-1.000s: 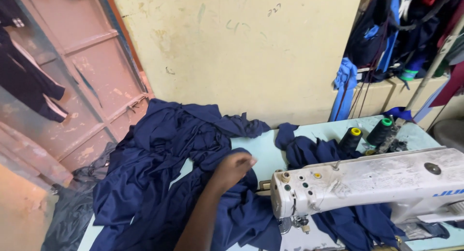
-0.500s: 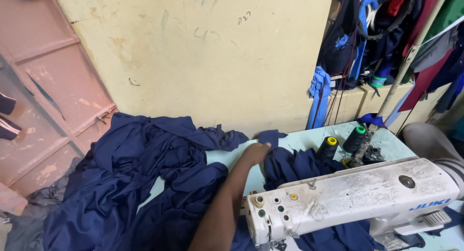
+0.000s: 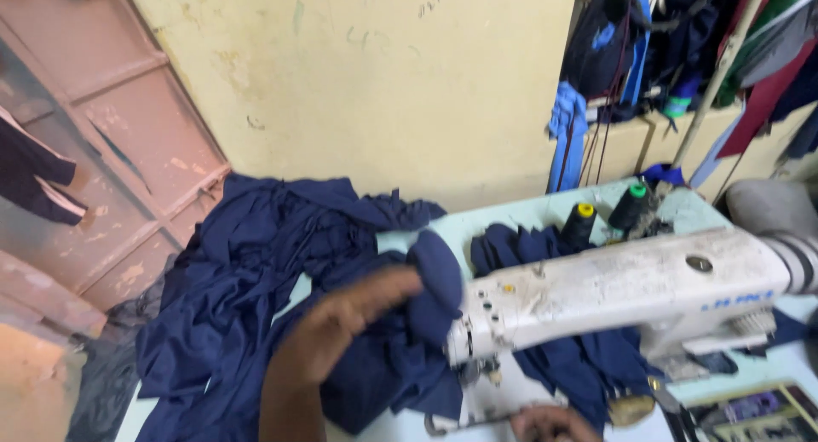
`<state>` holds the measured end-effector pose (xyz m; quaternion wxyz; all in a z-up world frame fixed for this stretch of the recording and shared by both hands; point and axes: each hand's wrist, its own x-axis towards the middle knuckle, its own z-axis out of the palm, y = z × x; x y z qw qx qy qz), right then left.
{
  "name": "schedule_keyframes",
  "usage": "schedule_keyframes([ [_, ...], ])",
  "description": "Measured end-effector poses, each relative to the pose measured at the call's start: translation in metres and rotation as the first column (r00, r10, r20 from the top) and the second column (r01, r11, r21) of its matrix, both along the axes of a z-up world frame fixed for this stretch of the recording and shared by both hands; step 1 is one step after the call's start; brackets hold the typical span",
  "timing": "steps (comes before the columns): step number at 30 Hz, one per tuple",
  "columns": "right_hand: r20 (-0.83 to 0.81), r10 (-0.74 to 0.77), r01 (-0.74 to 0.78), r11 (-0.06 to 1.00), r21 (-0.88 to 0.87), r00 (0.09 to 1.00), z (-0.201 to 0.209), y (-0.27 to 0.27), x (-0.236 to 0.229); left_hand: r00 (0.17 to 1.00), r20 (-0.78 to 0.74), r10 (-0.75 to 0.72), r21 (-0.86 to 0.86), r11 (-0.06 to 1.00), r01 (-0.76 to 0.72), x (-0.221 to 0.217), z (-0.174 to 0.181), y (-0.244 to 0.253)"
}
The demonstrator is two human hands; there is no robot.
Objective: Folding and aligning strips of blue fabric on a sewing machine table in preparation for assembly.
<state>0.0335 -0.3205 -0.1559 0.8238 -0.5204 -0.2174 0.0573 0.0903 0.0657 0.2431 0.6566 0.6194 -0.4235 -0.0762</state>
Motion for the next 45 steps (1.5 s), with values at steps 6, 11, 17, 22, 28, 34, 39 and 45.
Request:
schedule_keyframes([
  [6, -0.383, -0.250, 0.247, 0.967, -0.059, 0.889, 0.291, 0.101, -0.110, 0.857, -0.415, -0.306, 0.410, 0.778, 0.476, -0.126, -0.015, -0.071],
  [11, -0.222, -0.620, 0.605, 0.784, -0.140, 0.752, 0.253, 0.072, -0.122, 0.870, -0.348, -0.351, 0.274, 0.849, 0.452, -0.150, -0.079, -0.062],
  [17, 0.611, -0.689, 0.921, 0.310, -0.237, 0.390, 0.222, -0.007, -0.040, 0.353, 0.316, 0.881, 0.461, 0.182, -0.868, -0.069, -0.215, 0.019],
  [22, 0.852, -0.377, 0.671, -0.529, -0.519, 0.363, 0.177, -0.019, 0.060, -0.069, 0.591, 0.803, 0.372, -0.348, -0.861, 0.068, -0.267, 0.067],
  [28, 0.618, -0.607, 0.363, -0.501, -0.786, 0.499, 0.196, -0.011, 0.059, 0.737, -0.201, 0.646, 0.258, 0.760, -0.596, 0.165, -0.202, 0.092],
  [34, 0.898, -0.262, 0.844, -0.325, -0.427, 0.353, 0.240, -0.016, -0.035, 0.609, -0.277, 0.743, -0.183, 0.582, -0.793, 0.075, -0.163, 0.057],
  [39, 0.456, -0.195, 0.496, 0.343, -0.798, 0.868, 0.202, 0.033, -0.119, 0.820, -0.404, 0.406, -0.067, 0.880, -0.469, -0.102, -0.192, 0.006],
  [45, 0.370, 0.180, 0.376, 0.007, -0.927, 0.911, 0.095, 0.080, -0.162, 0.929, -0.186, 0.319, 0.484, 0.853, -0.196, -0.215, -0.206, -0.050],
])
